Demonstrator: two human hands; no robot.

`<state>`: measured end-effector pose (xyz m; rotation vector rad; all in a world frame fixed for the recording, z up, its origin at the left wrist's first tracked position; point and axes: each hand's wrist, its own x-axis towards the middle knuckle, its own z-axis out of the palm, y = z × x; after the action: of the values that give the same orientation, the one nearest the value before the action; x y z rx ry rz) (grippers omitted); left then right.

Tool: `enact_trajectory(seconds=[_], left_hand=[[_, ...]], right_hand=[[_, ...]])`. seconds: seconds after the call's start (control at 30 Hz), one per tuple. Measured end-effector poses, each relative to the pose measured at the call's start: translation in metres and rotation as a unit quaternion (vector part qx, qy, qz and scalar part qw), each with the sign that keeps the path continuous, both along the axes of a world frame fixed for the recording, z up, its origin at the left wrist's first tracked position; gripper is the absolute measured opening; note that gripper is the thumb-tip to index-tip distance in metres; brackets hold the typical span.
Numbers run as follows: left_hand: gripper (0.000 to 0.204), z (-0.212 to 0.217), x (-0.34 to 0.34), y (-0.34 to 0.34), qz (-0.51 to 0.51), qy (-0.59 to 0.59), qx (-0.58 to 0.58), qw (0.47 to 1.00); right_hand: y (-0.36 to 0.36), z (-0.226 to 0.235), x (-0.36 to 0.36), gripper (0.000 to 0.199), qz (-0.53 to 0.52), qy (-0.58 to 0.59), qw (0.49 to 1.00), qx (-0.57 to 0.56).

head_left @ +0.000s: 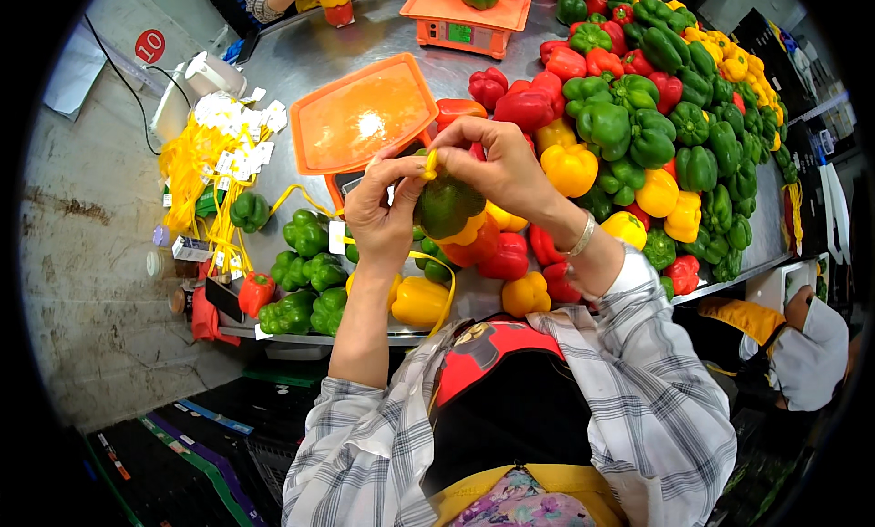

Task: The person selects bell peppers of various colors from a large pile, places them on a digital scale, and then packs them into yellow mesh bags. They tie the bags closed and place the finished packages on the counter. The task is performed repeatedly with different peppers.

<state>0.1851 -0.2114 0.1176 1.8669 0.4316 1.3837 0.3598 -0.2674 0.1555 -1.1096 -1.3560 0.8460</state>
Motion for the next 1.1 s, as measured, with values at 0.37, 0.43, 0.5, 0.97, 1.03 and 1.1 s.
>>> enact_trajectory(seconds=[0.37, 0.43, 0.5, 0.97, 1.03, 1.1], left_hand=[[0.011, -0.004, 0.002, 0.000, 0.013, -0.003, -0.021, 1.000], [0.011, -0.004, 0.003, 0.000, -0.003, -0.010, -0.030, 0.999], [0.013, -0.004, 0.006, 0.001, -0.024, -0.030, -0.061, 0.997], [0.010, 0.009, 0.009, -0.013, -0.062, -0.058, -0.225, 0.971], [0.009, 0.007, 0.006, -0.011, -0.037, -0.001, -0.202, 0.979], [0.009, 0.005, 0.004, -0.011, -0.036, 0.008, -0.167, 0.985]], right_hand=[[0.008, -0.004, 0.009, 0.019, 0.032, -0.088, 0.985, 0.144], [0.006, -0.005, 0.002, 0.011, 0.012, 0.007, 0.997, 0.081], [0.008, -0.010, -0.003, 0.013, -0.011, 0.060, 0.997, 0.051], [0.012, 0.014, -0.019, 0.010, -0.156, -0.058, 0.956, 0.242], [0.013, 0.019, -0.018, 0.011, -0.154, -0.090, 0.950, 0.258], [0.014, 0.022, -0.017, 0.010, -0.155, -0.110, 0.942, 0.276]])
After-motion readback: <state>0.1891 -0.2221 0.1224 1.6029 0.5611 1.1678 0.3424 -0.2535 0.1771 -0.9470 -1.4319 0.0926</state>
